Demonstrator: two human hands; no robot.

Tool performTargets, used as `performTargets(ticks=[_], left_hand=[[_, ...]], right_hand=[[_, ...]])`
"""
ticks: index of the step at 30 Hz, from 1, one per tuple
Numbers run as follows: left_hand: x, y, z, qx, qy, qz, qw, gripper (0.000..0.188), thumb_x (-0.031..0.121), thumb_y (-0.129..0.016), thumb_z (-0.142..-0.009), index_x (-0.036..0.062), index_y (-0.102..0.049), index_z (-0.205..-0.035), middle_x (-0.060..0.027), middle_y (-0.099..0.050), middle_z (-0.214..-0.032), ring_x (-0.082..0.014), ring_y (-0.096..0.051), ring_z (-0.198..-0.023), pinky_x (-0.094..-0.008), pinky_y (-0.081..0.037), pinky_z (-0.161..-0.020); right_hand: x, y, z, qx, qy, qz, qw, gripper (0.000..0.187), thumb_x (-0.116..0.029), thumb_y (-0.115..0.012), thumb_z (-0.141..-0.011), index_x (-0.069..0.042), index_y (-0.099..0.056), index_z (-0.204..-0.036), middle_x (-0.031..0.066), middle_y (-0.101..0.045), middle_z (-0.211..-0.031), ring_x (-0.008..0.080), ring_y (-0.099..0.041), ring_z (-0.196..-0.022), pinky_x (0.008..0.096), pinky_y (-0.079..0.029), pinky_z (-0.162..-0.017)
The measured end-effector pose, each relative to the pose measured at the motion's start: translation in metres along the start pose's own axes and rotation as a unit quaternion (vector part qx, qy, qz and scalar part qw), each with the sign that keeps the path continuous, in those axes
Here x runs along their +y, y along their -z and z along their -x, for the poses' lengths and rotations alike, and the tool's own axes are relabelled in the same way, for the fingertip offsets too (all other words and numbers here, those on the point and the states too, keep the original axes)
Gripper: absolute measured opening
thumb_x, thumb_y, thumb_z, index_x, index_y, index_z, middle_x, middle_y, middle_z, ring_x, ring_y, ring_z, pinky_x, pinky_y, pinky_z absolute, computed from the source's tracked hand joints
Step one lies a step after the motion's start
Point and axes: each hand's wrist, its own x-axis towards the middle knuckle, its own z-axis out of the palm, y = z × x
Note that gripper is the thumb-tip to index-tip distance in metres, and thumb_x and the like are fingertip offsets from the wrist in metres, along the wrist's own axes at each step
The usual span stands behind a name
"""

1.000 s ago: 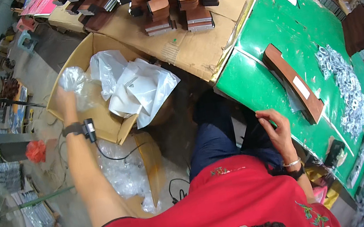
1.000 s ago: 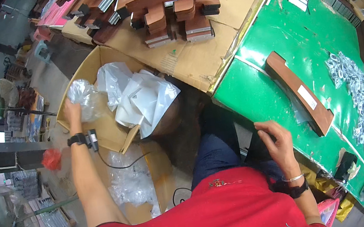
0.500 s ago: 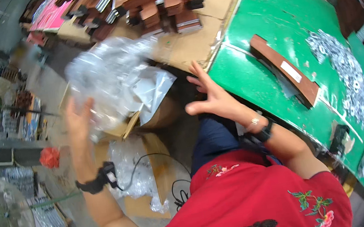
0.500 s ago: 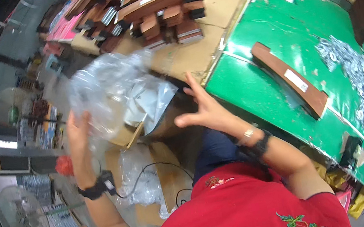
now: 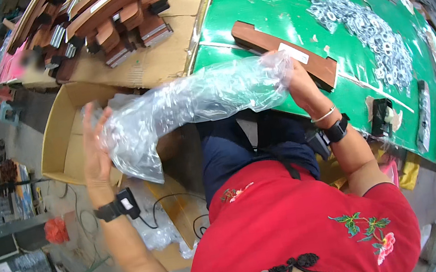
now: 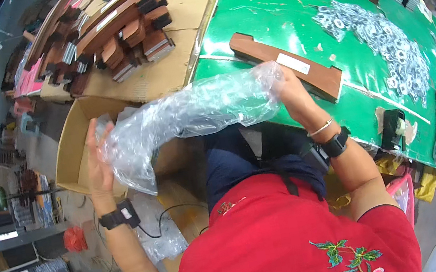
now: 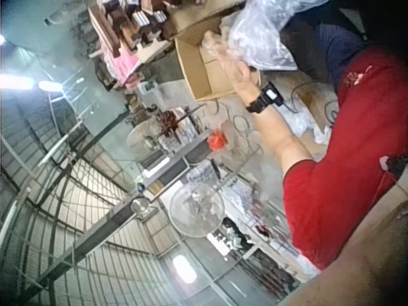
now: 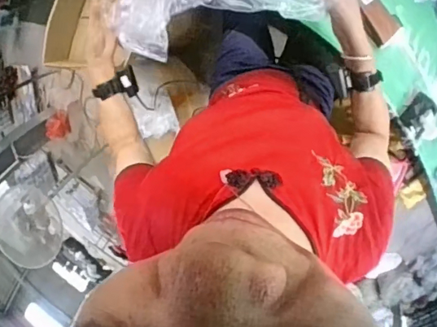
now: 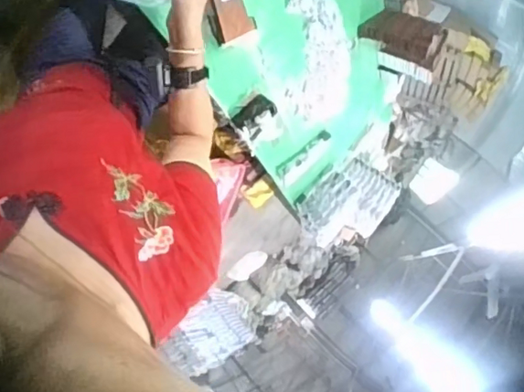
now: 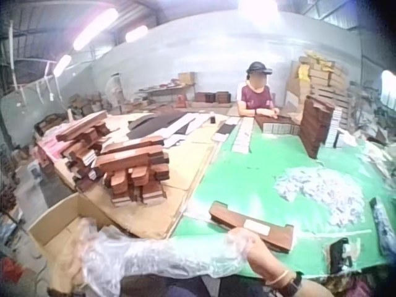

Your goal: Packaging wooden furniture components into plastic bags and sealing them with tape using a dispenser.

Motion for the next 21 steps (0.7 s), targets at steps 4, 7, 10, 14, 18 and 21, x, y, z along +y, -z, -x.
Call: performTargets(ticks=[4,7,10,14,18,21], left_hand=[[-0.069,-0.02,-0.018,-0.184,-0.133,0.114,0.967,0.091,0.048,-0.069,-0.095,0.0224,-0.016,-0.164,-0.0195,-0.028,-0.163,-0.037,-0.043,-0.14,-0.0607,-0.049,-0.108],[-0.088,-0.03,-0.039,-0.008,-0.083,0.004,0.997,0.094,0.049,-0.071,-0.093,0.0228,-0.015,-0.164,-0.0181,-0.027,-0.164,-0.0355,-0.046,-0.138,-0.0557,-0.05,-0.108],[-0.096,-0.014,-0.076,0.044,-0.036,0.075,0.996,0.075,0.043,-0.071,-0.096,0.0144,-0.032,-0.154,-0.0139,-0.045,-0.15,-0.027,-0.056,-0.122,-0.043,-0.055,-0.096],[-0.097,-0.034,-0.093,0.161,-0.009,0.027,0.987,0.04,0.031,-0.079,-0.092,0.013,-0.06,-0.122,0.0008,-0.065,-0.11,-0.0121,-0.062,-0.094,-0.0301,-0.053,-0.079],[-0.101,-0.048,-0.092,0.162,-0.035,0.018,0.986,0.019,0.023,-0.078,-0.094,0.0144,-0.068,-0.109,0.0061,-0.069,-0.097,-0.0075,-0.062,-0.082,-0.0262,-0.051,-0.073],[-0.104,-0.057,-0.087,0.123,-0.028,0.051,0.991,0.013,0.022,-0.074,-0.097,0.0146,-0.07,-0.108,0.0048,-0.072,-0.103,-0.0082,-0.066,-0.089,-0.0254,-0.053,-0.076]], right_hand=[[0.014,0.0,0.026,0.086,-0.13,-0.056,0.986,0.024,-0.022,-0.065,-0.1,-0.005,-0.069,-0.117,-0.005,-0.064,-0.089,0.005,-0.056,-0.079,0.0223,-0.043,-0.071],[0.023,0.011,0.038,0.091,-0.148,-0.056,0.983,0.024,-0.025,-0.068,-0.099,-0.007,-0.069,-0.116,-0.0086,-0.058,-0.08,0.0024,-0.049,-0.07,0.0212,-0.036,-0.061],[0.011,0.002,0.048,0.076,-0.142,-0.028,0.987,0.026,-0.027,-0.071,-0.097,-0.01,-0.069,-0.117,-0.0092,-0.056,-0.077,0.0013,-0.045,-0.066,0.0207,-0.033,-0.057],[0.001,0.0,0.051,0.107,-0.051,0.081,0.99,0.041,-0.028,-0.081,-0.089,-0.008,-0.066,-0.122,-0.0033,-0.065,-0.084,0.0044,-0.053,-0.071,0.0233,-0.042,-0.062],[-0.005,0.004,0.047,0.144,0.061,0.229,0.961,0.043,-0.024,-0.085,-0.083,-0.007,-0.066,-0.118,0.0014,-0.067,-0.084,0.0087,-0.056,-0.072,0.0269,-0.047,-0.068],[0.007,0.017,0.044,0.134,0.018,0.299,0.944,0.03,-0.019,-0.079,-0.087,-0.007,-0.067,-0.111,-0.0012,-0.057,-0.076,0.0078,-0.051,-0.068,0.0263,-0.043,-0.063]])
